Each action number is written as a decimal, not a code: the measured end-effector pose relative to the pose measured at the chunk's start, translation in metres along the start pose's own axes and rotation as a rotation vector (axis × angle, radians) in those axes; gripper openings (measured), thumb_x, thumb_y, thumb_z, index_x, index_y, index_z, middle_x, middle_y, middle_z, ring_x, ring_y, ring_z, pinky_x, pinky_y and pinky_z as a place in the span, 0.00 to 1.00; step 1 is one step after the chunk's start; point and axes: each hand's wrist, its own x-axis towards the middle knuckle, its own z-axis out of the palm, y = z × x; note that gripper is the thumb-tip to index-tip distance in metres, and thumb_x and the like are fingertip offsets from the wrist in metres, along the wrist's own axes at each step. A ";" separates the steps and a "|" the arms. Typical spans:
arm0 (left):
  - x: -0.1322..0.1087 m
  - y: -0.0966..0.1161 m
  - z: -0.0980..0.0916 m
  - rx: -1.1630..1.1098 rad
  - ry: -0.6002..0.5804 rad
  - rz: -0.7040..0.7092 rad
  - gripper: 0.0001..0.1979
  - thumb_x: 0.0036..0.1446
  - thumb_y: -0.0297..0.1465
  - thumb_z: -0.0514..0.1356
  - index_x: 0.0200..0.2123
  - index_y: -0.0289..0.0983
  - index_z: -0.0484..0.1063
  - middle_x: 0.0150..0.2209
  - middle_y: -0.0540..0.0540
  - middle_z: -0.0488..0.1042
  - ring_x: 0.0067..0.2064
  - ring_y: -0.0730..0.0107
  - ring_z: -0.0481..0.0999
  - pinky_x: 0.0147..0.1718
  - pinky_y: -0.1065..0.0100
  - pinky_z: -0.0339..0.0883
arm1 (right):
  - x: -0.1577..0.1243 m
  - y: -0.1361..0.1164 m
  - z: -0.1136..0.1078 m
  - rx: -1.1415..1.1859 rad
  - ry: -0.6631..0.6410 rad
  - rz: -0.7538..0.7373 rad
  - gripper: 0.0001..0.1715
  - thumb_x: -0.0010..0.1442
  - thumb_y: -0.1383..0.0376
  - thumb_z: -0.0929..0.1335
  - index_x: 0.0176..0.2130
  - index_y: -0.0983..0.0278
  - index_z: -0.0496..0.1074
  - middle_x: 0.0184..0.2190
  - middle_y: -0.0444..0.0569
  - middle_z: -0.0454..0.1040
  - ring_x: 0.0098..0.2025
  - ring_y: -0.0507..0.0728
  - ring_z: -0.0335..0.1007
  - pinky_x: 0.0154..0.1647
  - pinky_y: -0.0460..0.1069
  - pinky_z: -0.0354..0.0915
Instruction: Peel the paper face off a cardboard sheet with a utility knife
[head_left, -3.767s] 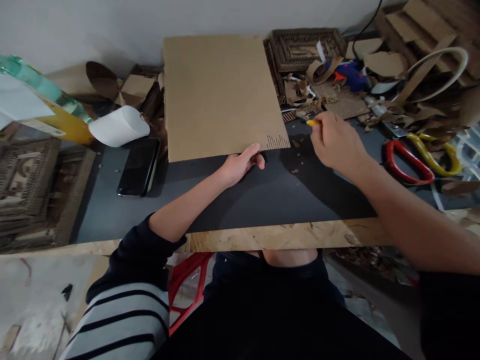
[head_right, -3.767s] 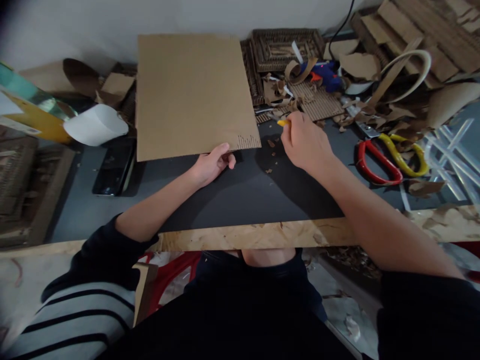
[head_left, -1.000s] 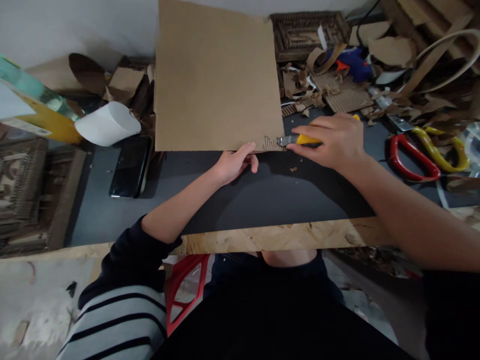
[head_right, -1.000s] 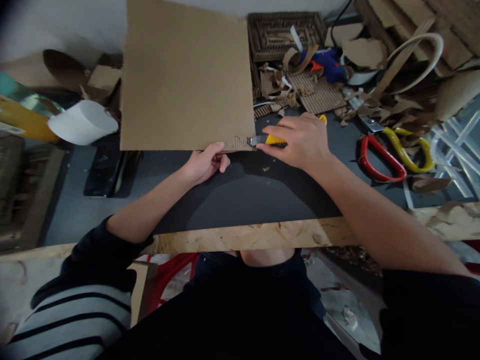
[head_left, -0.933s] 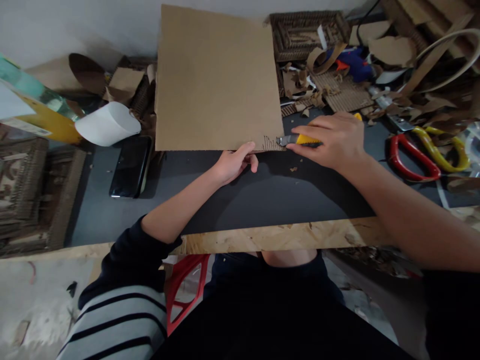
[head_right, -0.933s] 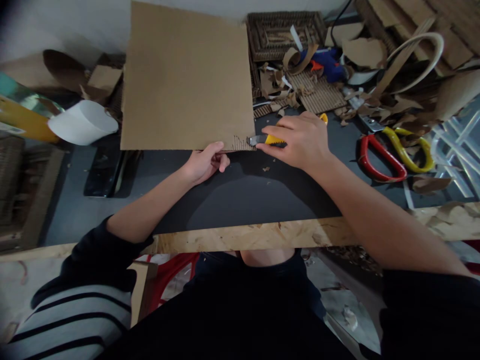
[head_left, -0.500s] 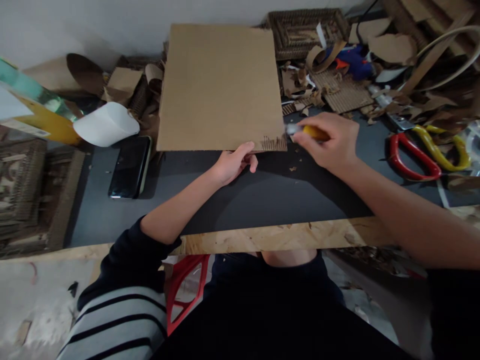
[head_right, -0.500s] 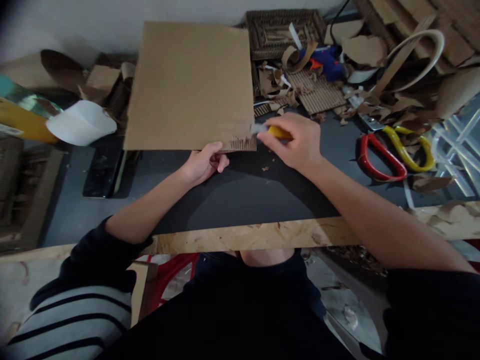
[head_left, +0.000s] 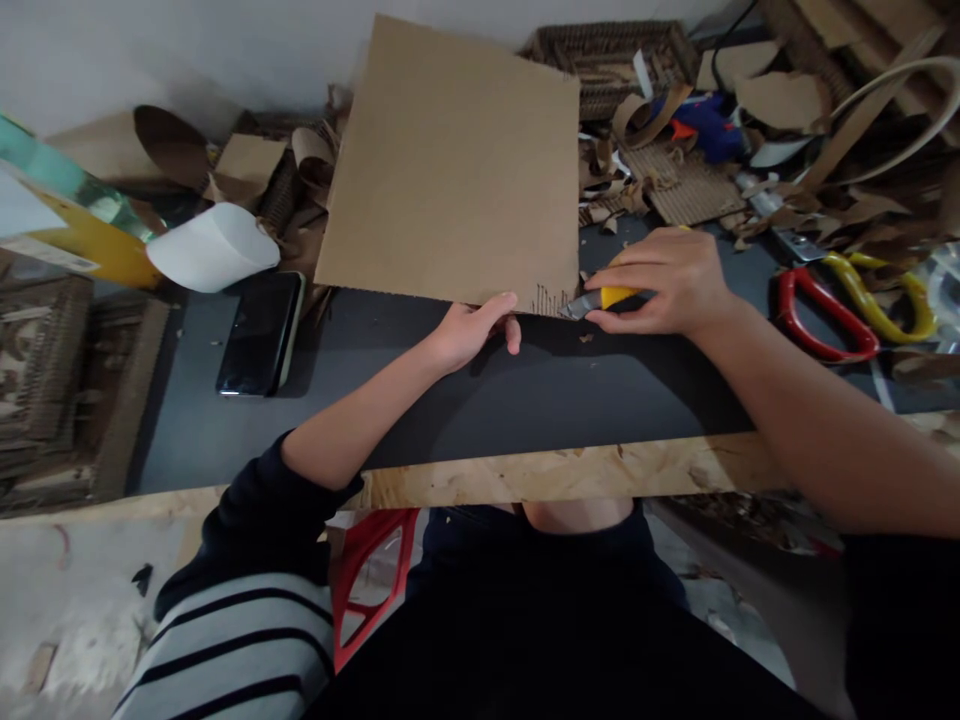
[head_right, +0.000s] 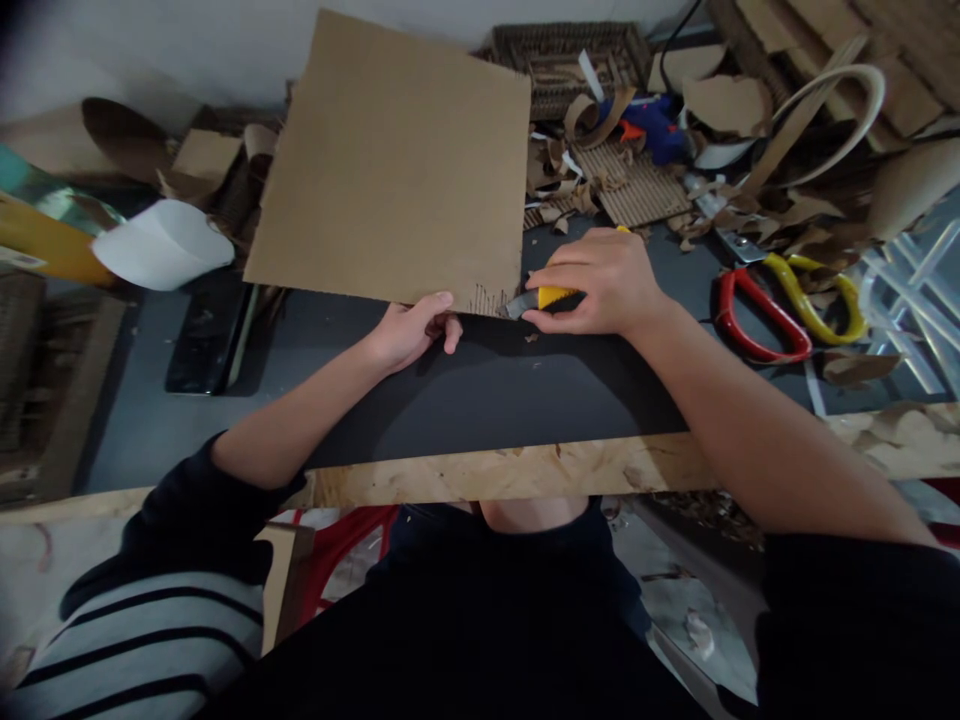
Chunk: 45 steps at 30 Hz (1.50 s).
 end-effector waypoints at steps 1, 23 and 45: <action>0.000 0.001 0.000 -0.001 0.008 -0.015 0.21 0.72 0.25 0.57 0.23 0.39 0.68 0.16 0.58 0.64 0.17 0.78 0.68 0.28 0.68 0.61 | 0.000 0.000 -0.002 -0.007 -0.012 0.020 0.32 0.62 0.28 0.71 0.42 0.47 0.86 0.38 0.49 0.86 0.46 0.66 0.81 0.52 0.64 0.72; -0.004 0.009 0.006 -0.037 0.033 -0.060 0.21 0.72 0.22 0.55 0.24 0.38 0.69 0.17 0.57 0.67 0.17 0.79 0.68 0.29 0.70 0.63 | 0.002 0.001 -0.002 -0.029 0.022 0.079 0.36 0.63 0.25 0.67 0.44 0.45 0.87 0.39 0.49 0.87 0.46 0.69 0.81 0.51 0.67 0.72; -0.002 0.001 0.001 -0.017 0.056 -0.032 0.17 0.69 0.30 0.60 0.24 0.39 0.70 0.19 0.55 0.70 0.19 0.77 0.67 0.26 0.69 0.61 | 0.002 -0.004 0.006 -0.116 0.103 0.004 0.36 0.69 0.30 0.66 0.46 0.52 0.87 0.42 0.51 0.88 0.43 0.64 0.84 0.49 0.60 0.73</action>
